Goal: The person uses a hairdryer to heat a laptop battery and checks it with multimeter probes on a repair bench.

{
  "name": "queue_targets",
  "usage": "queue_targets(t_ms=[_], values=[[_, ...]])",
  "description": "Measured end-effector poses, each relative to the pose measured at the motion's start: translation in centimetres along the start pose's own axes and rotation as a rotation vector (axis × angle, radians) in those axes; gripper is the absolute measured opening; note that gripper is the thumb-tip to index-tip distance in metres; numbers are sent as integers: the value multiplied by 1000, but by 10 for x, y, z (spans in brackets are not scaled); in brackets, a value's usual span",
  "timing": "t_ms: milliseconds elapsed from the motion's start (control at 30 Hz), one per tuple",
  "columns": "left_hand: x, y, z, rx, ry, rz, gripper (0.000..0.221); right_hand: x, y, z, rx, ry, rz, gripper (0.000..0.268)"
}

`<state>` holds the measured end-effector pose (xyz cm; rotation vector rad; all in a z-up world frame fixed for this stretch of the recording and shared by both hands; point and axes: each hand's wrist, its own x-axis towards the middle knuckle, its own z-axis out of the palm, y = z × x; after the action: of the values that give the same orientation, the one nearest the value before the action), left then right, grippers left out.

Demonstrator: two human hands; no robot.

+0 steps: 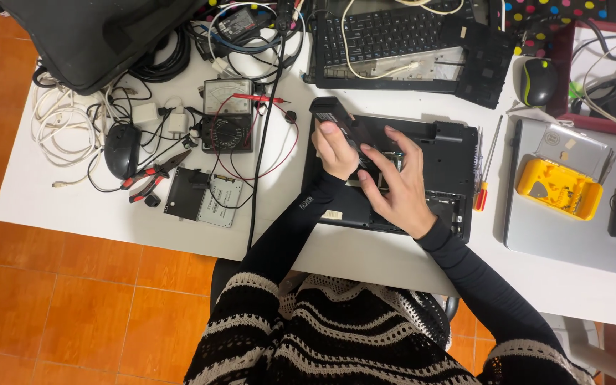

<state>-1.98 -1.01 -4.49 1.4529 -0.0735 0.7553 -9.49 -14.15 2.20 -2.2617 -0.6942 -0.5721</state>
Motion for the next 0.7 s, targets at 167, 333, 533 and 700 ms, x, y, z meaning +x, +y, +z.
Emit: queue_targets(t_ms=[167, 333, 533, 700], values=[[-2, -17, 2, 144, 68, 14, 46, 3, -4, 3, 115, 86, 48, 36], [24, -10, 1, -9, 257, -84, 53, 54, 7, 4, 231, 173, 138, 18], [125, 65, -48, -575, 248, -135, 54, 143, 22, 63, 356, -165, 29, 17], [181, 110, -104, -616, 330, 7, 55, 180, 12, 128, 279, -279, -162, 14]])
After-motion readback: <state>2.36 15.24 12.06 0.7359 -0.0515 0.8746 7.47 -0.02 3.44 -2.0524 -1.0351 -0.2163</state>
